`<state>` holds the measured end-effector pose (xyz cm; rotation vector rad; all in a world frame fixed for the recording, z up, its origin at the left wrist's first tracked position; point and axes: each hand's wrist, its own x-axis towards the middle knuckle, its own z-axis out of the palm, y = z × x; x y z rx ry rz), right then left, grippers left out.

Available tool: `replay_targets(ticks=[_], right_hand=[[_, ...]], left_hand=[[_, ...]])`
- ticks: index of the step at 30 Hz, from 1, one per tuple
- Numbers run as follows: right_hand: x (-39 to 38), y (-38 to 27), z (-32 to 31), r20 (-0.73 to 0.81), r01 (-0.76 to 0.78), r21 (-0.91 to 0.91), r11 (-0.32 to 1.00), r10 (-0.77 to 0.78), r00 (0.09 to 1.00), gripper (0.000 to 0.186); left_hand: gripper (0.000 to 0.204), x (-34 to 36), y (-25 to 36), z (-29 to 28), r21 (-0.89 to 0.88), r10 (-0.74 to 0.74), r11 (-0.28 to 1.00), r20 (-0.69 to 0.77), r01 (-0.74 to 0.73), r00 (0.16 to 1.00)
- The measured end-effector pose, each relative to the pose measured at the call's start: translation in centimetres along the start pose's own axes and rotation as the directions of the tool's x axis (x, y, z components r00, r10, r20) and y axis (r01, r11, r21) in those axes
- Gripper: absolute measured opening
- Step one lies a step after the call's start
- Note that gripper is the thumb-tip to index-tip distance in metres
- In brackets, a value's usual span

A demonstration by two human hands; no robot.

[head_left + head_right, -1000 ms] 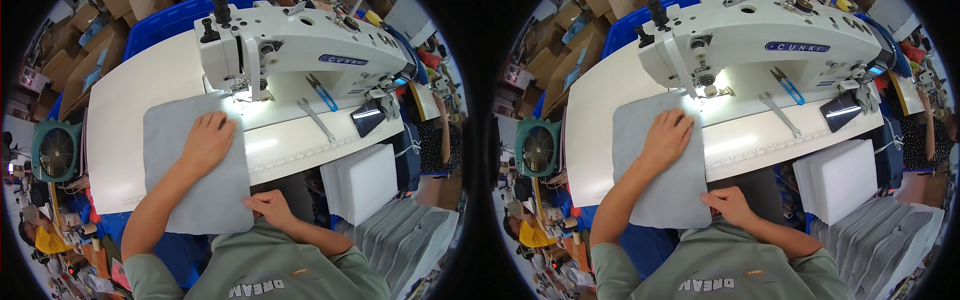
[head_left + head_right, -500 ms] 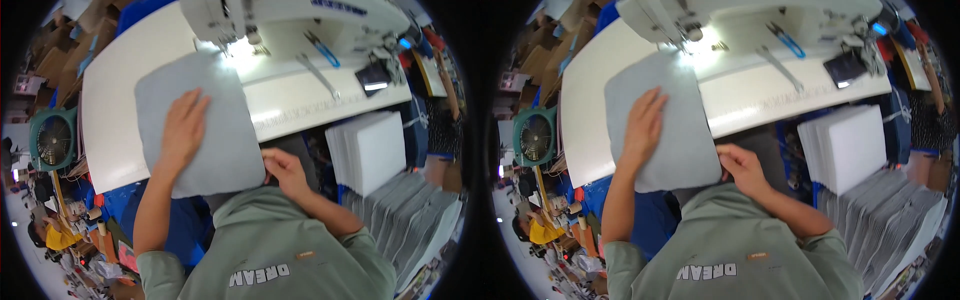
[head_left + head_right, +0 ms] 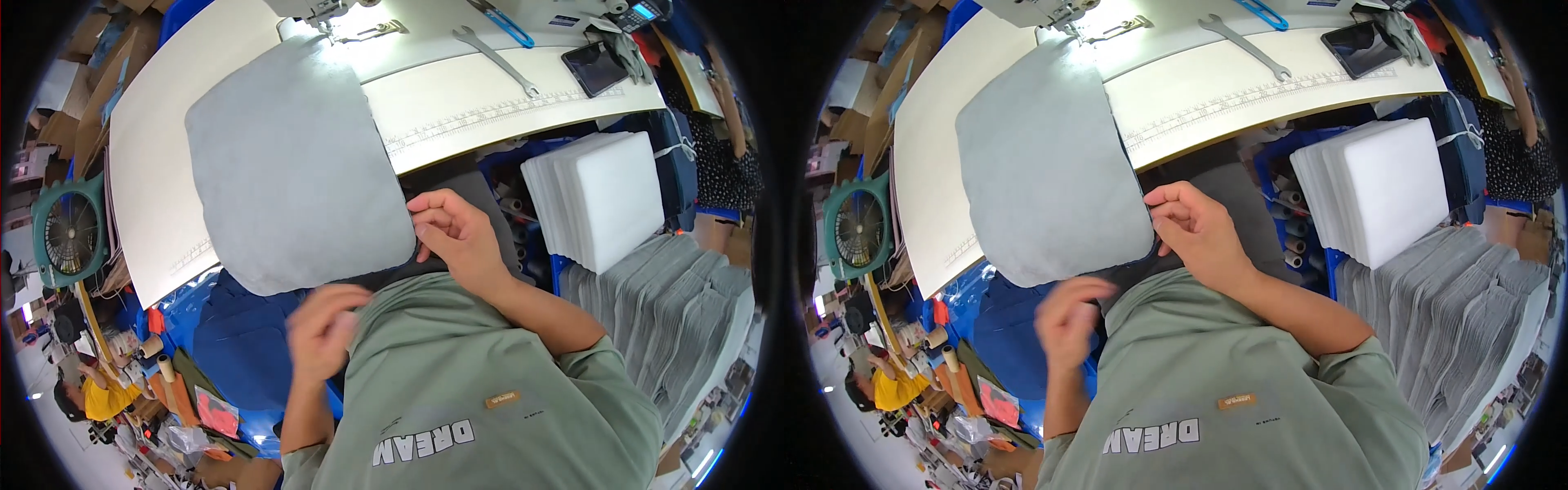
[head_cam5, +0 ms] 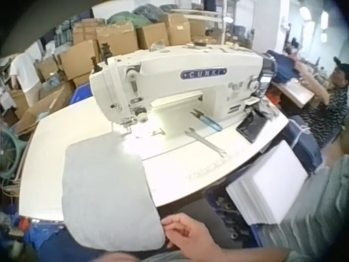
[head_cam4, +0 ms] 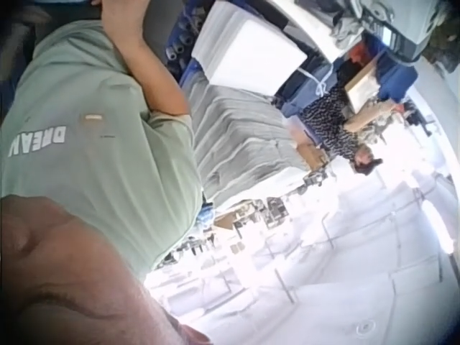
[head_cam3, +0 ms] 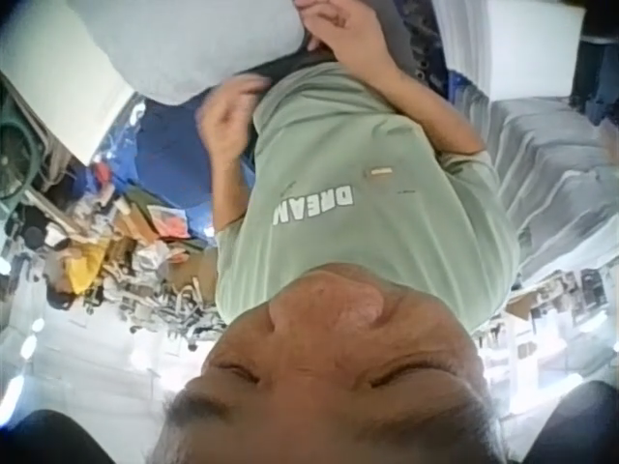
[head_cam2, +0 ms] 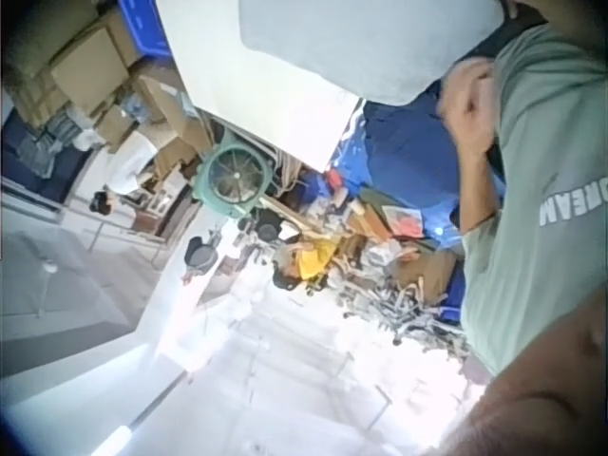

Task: Sewing fabric and padding together to assemble protective laptop or tablet sleeves using an industrial sewing machine.

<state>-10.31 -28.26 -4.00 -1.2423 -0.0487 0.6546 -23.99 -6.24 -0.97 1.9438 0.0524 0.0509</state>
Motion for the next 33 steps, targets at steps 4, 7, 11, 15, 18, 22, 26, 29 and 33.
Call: replay_targets(ticks=[4,7,11,15,18,22,26,29,33], right_hand=[[-0.1,0.0,0.2,-0.026,0.002,-0.052,0.999,-0.003,1.000,0.021],[0.0,0.3,0.5,-0.048,0.044,-0.066,0.997,-0.047,0.998,0.020],[0.2,-0.4,0.8,-0.052,0.006,-0.090,0.996,-0.011,0.999,0.018],[0.3,0.3,0.6,-0.018,0.075,-0.123,0.990,-0.078,0.997,0.012],[0.2,0.2,0.5,0.041,-0.042,-0.074,0.996,0.045,0.998,0.011],[0.6,0.0,-0.5,0.064,-0.090,-0.021,0.996,0.091,0.994,0.010],[0.6,-0.3,-0.3,0.057,-0.119,0.000,0.993,0.119,0.991,0.011],[0.8,-0.3,-0.2,0.039,-0.143,-0.049,0.989,0.145,0.989,0.012],[0.8,-0.2,-0.5,0.052,-0.147,-0.056,0.988,0.150,0.987,0.012]], left_hand=[[0.044,0.6,-4.0,6.4,-0.521,-0.115,0.807,0.323,0.278,0.939],[0.058,2.4,-6.1,7.7,-0.748,-0.081,0.600,0.296,0.284,0.952],[0.060,3.2,-5.8,7.8,-0.704,-0.123,0.663,0.232,0.254,0.965],[0.057,2.5,-7.2,7.9,-0.648,-0.110,0.722,0.240,0.244,0.964],[0.054,2.6,-8.3,8.2,-0.706,-0.099,0.676,0.197,0.211,0.976],[0.057,2.5,-7.9,8.7,-0.816,-0.220,0.541,0.100,0.206,0.970],[0.061,3.2,-5.6,8.4,-0.803,-0.225,0.550,0.122,0.229,0.967],[0.063,3.3,-4.9,8.6,-0.806,-0.322,0.513,0.136,0.294,0.937],[0.059,3.5,-4.4,8.8,-0.811,-0.371,0.487,0.144,0.324,0.917]])
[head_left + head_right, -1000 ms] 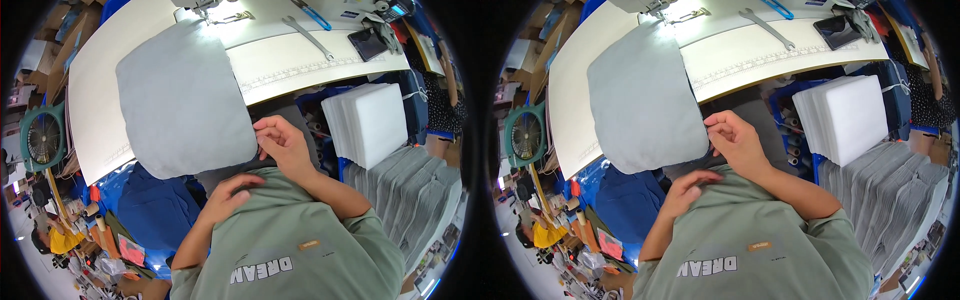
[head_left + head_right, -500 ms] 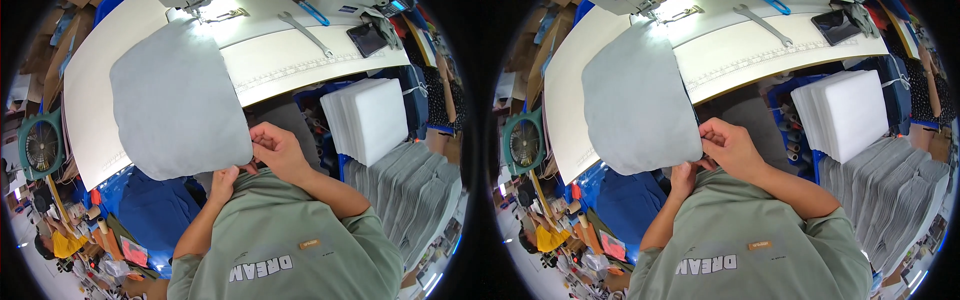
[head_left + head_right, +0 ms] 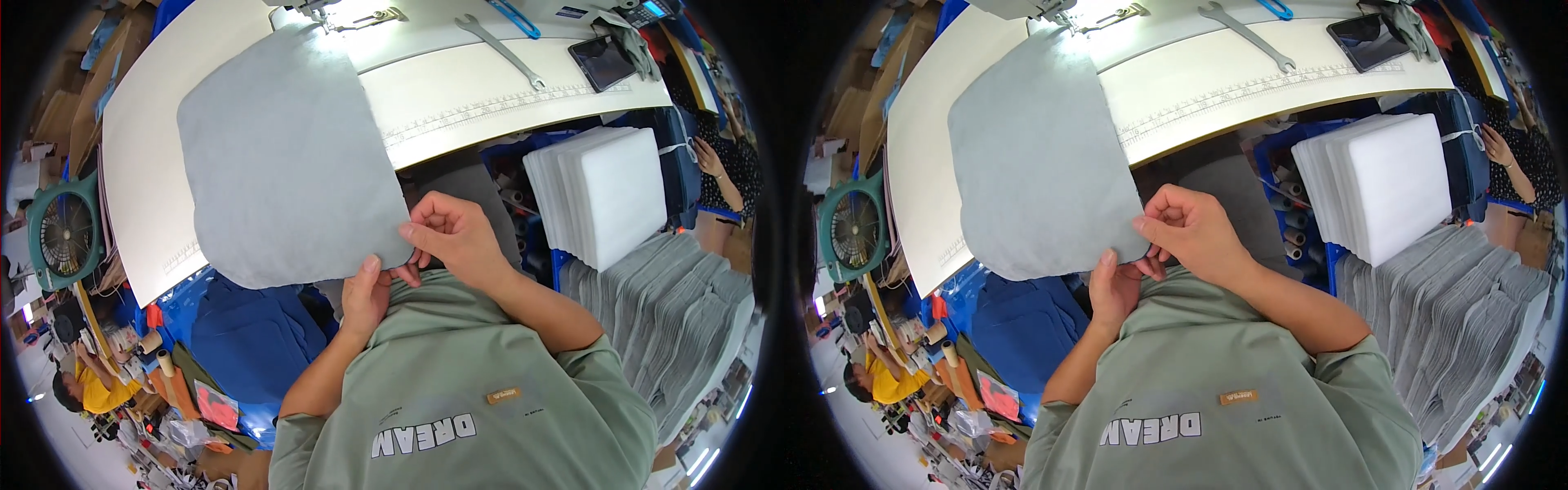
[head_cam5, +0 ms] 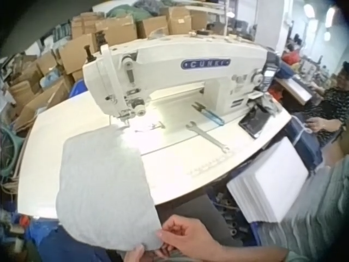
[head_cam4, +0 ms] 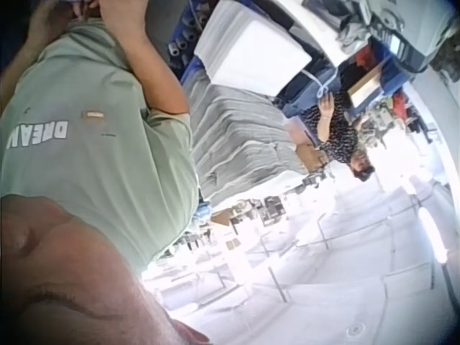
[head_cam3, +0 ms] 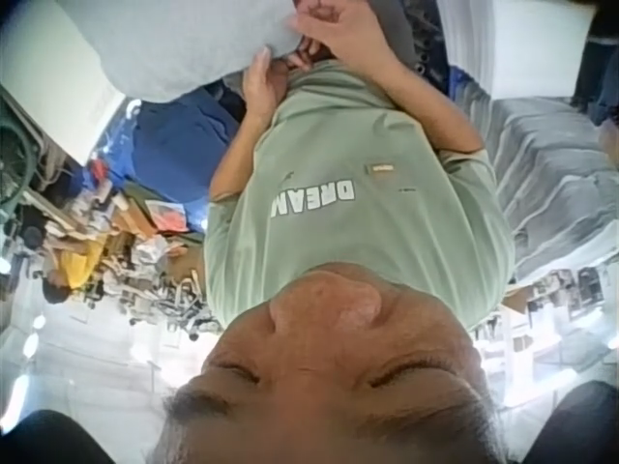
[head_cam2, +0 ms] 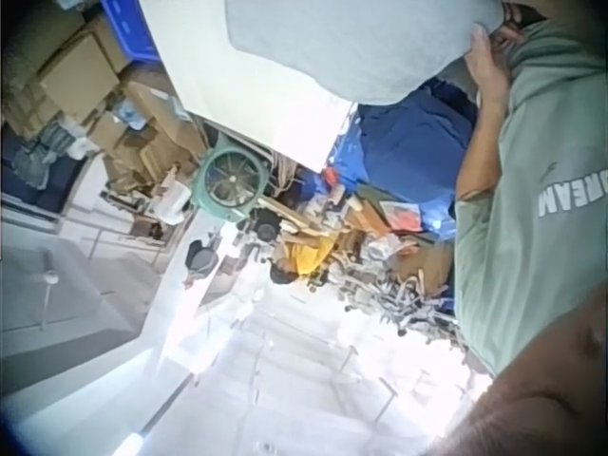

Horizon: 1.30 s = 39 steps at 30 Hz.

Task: Sewing fabric and padding together to assemble protective laptop or tablet sleeves using an industrial sewing machine.

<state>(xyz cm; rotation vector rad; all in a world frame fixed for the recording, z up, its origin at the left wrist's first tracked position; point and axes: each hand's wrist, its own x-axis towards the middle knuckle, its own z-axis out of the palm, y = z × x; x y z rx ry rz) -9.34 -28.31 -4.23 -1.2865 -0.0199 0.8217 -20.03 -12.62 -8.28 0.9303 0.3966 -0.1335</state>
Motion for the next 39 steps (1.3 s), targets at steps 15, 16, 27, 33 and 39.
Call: replay_targets(ticks=[15,16,27,33,39], right_hand=[[-1.9,0.5,0.8,-0.123,0.350,-0.542,0.764,-0.485,0.866,0.018],[-1.6,0.8,0.5,-0.119,0.359,-0.543,0.759,-0.493,0.862,0.018],[-0.6,0.5,-0.5,0.569,0.662,-0.731,-0.165,-0.683,0.458,0.025],[0.6,-1.2,0.7,0.500,0.633,-0.765,-0.123,-0.733,0.461,0.019],[3.7,-4.2,0.8,0.474,0.621,-0.777,-0.107,-0.748,0.464,0.016]], left_hand=[[0.027,-0.1,-0.2,-0.1,0.100,0.098,0.989,0.101,-0.108,0.990],[0.027,-0.1,0.0,0.1,0.103,0.106,0.988,0.105,-0.117,0.989],[0.034,3.1,12.4,3.3,0.527,0.053,0.838,0.182,-0.143,0.982],[0.031,12.3,15.0,2.6,0.778,0.401,-0.352,0.628,-0.520,0.667],[0.036,15.8,16.4,2.9,0.781,0.425,-0.399,0.622,-0.481,0.657]])
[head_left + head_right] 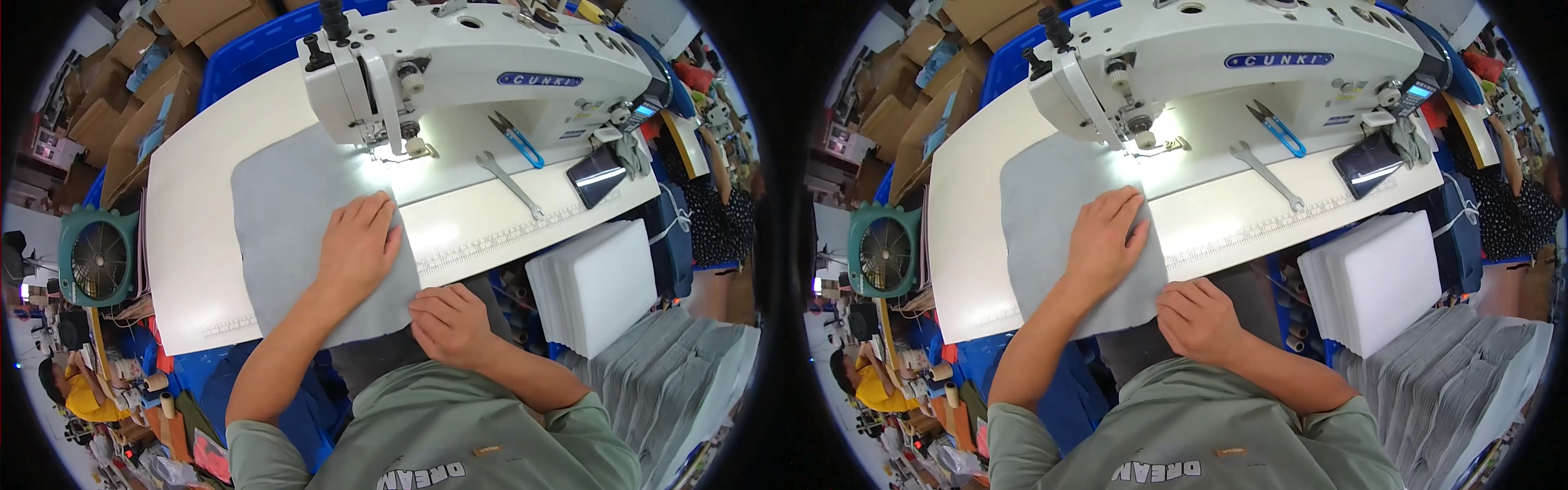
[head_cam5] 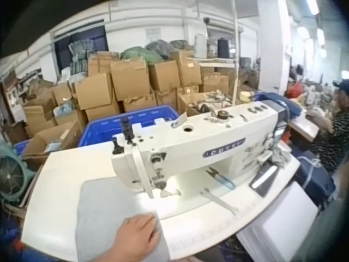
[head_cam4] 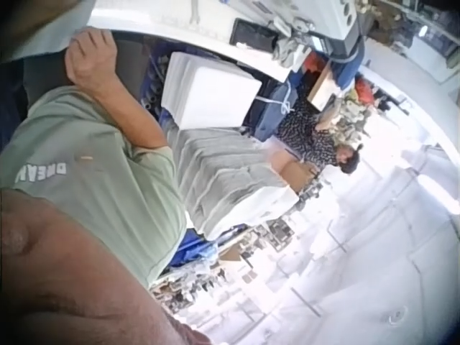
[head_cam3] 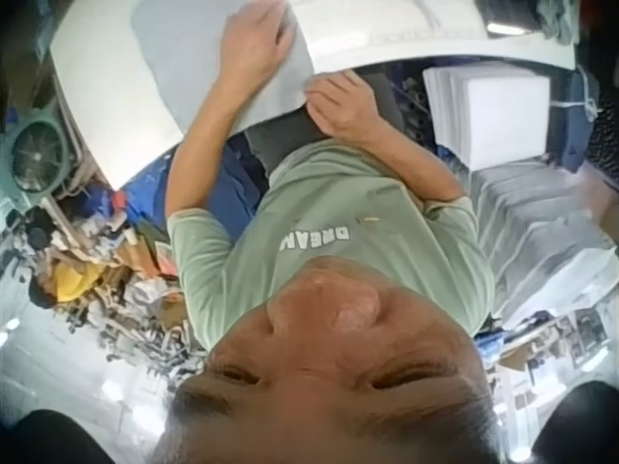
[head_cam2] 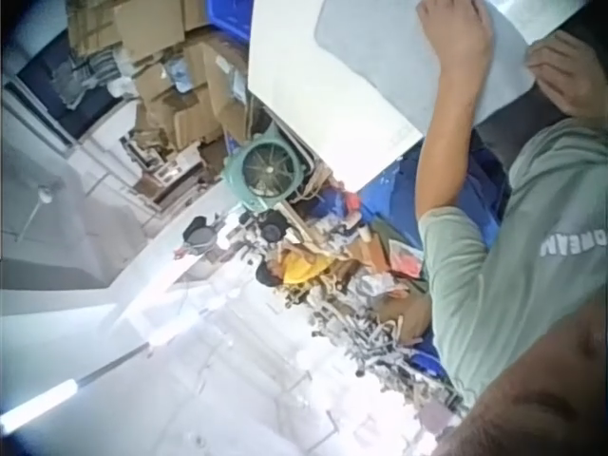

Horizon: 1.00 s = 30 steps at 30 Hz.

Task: Sewing fabric and padding together to assemble protective laptop or tablet sleeves using an industrial sewing machine.

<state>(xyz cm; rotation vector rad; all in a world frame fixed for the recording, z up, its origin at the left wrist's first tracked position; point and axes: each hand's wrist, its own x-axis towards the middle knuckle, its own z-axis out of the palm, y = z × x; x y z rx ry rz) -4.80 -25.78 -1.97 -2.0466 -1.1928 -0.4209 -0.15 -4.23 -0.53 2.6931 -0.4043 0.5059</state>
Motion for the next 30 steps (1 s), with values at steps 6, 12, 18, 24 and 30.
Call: replay_targets(ticks=[6,12,18,24,30], right_hand=[[3.3,2.2,0.9,0.011,-0.031,-0.024,0.999,0.031,0.999,0.015],[6.2,4.3,2.3,0.017,-0.038,-0.022,0.999,0.039,0.999,0.012],[8.7,7.3,3.5,-0.023,-0.043,-0.029,0.999,0.042,0.999,0.010],[11.3,9.6,4.3,-0.028,-0.042,-0.079,0.996,0.040,0.999,0.009],[12.3,11.6,5.3,-0.024,-0.045,-0.148,0.988,0.042,0.999,0.012]], left_hand=[[0.036,2.6,-2.0,-0.1,0.069,0.023,0.997,-0.001,-0.023,1.000],[0.034,3.5,-3.6,-0.1,0.130,0.020,0.991,0.009,-0.021,1.000],[0.040,2.9,-5.8,-4.1,-0.148,0.069,0.988,0.195,-0.040,0.978],[0.056,3.6,-9.0,-5.6,-0.201,0.216,0.970,0.451,-0.137,0.866],[0.061,4.8,-11.2,-4.2,-0.131,0.295,0.954,0.270,-0.268,0.917]])
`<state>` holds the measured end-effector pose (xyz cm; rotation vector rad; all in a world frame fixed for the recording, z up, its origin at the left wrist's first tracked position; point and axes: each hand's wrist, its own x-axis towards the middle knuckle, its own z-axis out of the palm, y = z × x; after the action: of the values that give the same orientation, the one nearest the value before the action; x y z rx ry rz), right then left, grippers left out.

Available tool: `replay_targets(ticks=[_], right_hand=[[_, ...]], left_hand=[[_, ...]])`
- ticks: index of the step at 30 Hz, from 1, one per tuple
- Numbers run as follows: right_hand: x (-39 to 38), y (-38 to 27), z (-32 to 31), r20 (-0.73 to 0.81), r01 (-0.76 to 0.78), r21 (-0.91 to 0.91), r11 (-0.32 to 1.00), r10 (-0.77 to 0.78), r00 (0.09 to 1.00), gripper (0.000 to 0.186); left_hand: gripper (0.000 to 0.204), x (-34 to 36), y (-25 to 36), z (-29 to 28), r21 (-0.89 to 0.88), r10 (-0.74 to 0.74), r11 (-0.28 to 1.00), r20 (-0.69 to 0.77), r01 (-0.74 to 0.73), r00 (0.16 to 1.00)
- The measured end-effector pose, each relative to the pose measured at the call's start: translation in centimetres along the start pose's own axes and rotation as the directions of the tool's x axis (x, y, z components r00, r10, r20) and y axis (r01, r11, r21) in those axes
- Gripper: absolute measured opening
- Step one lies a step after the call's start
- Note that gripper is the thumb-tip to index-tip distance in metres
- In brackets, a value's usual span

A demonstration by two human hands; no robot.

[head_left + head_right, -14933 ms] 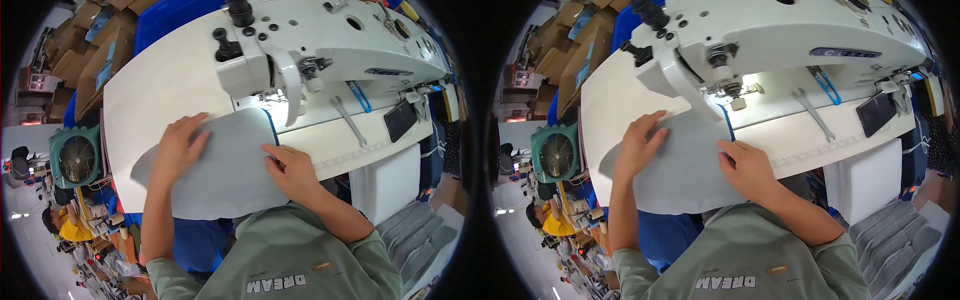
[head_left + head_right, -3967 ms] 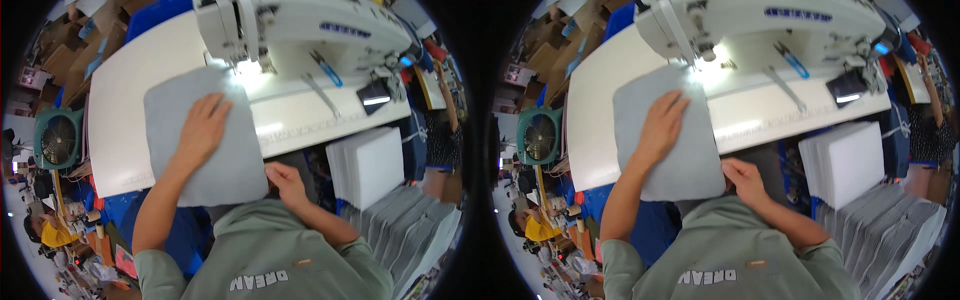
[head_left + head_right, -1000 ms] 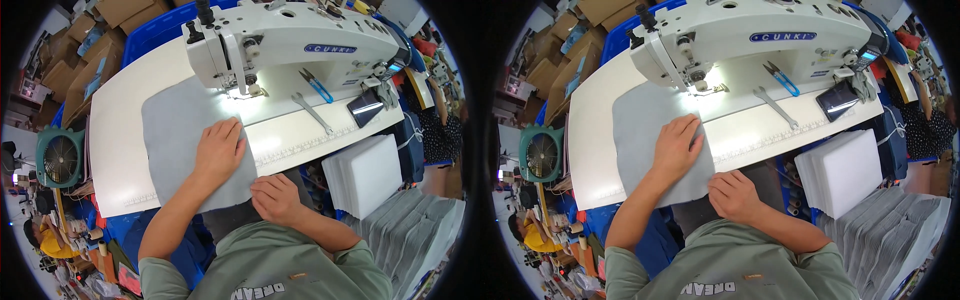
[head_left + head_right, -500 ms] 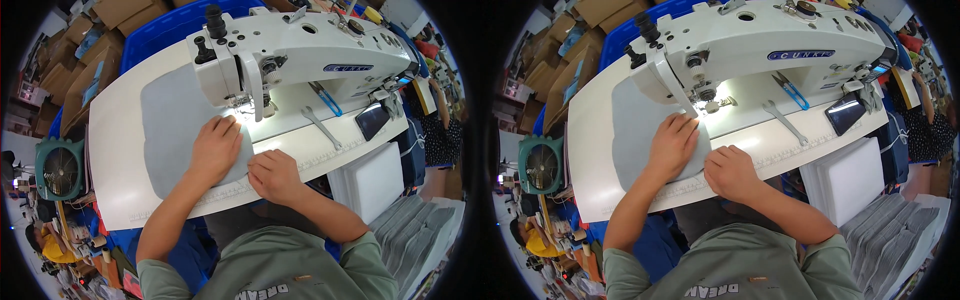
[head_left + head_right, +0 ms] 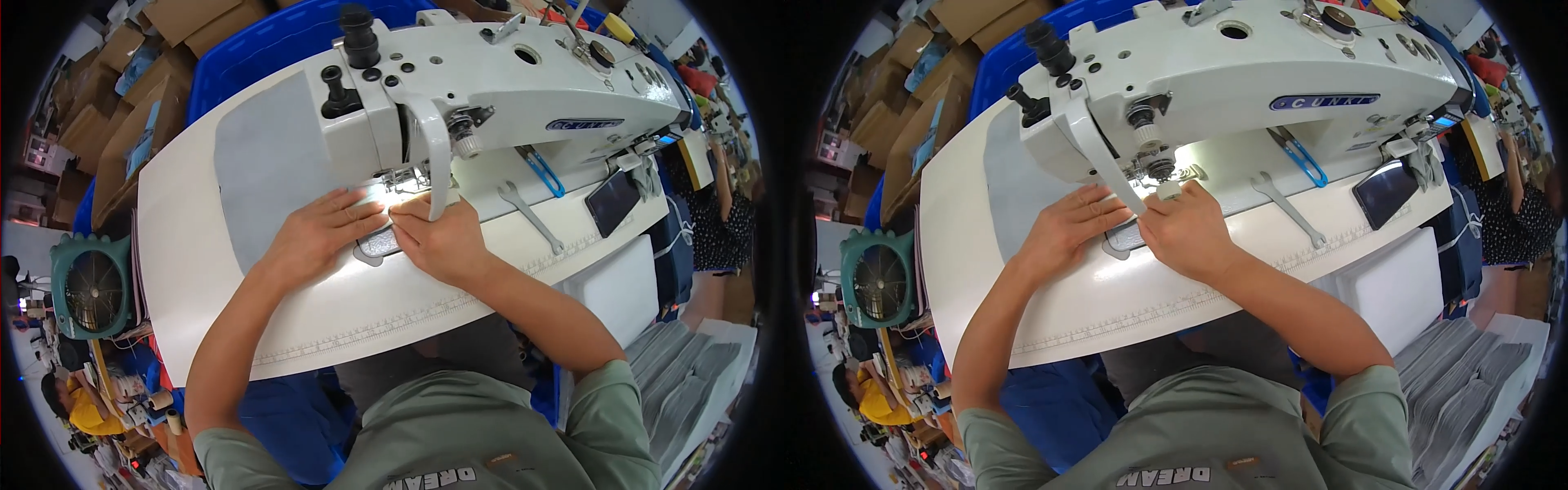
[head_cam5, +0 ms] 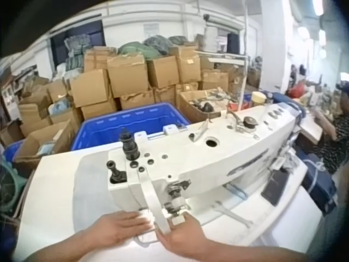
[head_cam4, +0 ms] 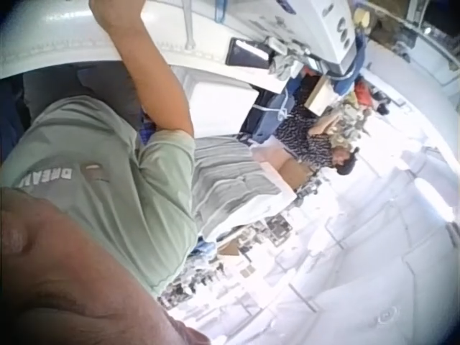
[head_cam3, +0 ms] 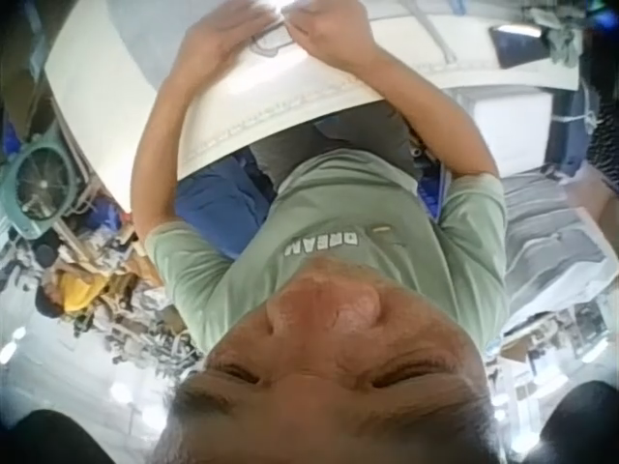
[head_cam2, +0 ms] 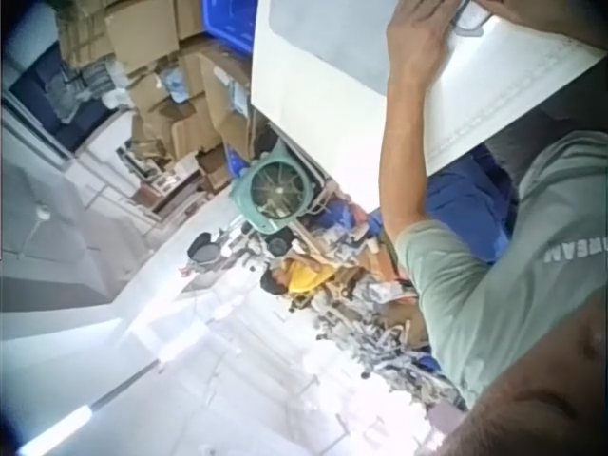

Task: Sewing fabric and padding together to assemble protective laptop or tablet sleeves using an industrial sewing machine.

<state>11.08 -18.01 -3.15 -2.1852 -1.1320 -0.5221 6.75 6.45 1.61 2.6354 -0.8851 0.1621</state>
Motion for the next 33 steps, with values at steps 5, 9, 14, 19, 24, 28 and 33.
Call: replay_targets(ticks=[5,9,14,19,24,28,33], right_hand=[[0.2,-0.3,-0.3,-0.023,0.032,-0.129,0.991,-0.036,0.999,0.015],[0.4,-0.7,-0.4,0.010,-0.001,-0.157,0.988,0.003,1.000,0.019],[0.2,-0.4,-0.1,0.028,-0.011,-0.164,0.986,0.016,0.999,0.016],[0.5,-0.5,0.0,0.004,-0.005,-0.248,0.969,0.006,1.000,0.018],[0.1,-0.7,-0.1,0.047,-0.012,-0.262,0.965,0.025,0.999,0.020],[0.2,-0.8,-0.3,0.085,-0.002,-0.251,0.968,0.024,0.996,0.022],[0.3,-0.7,-0.1,0.024,0.008,-0.257,0.966,-0.002,1.000,0.021]], left_hand=[[0.058,-0.7,-1.4,1.0,0.048,0.054,0.997,-0.011,-0.053,0.998],[0.056,-0.3,-2.1,0.4,0.050,0.052,0.997,0.043,-0.054,0.998],[0.054,-0.8,-1.7,0.3,0.054,0.041,0.998,0.074,-0.045,0.996],[0.062,-0.9,-1.3,0.0,0.058,0.027,0.998,0.083,-0.032,0.996],[0.060,-1.1,-1.0,0.2,0.093,-0.025,0.996,0.129,0.013,0.991],[0.060,-1.2,-0.6,0.8,0.135,-0.044,0.991,0.115,0.028,0.992],[0.062,-1.0,0.2,1.4,0.184,-0.098,0.979,0.061,0.085,0.993]])
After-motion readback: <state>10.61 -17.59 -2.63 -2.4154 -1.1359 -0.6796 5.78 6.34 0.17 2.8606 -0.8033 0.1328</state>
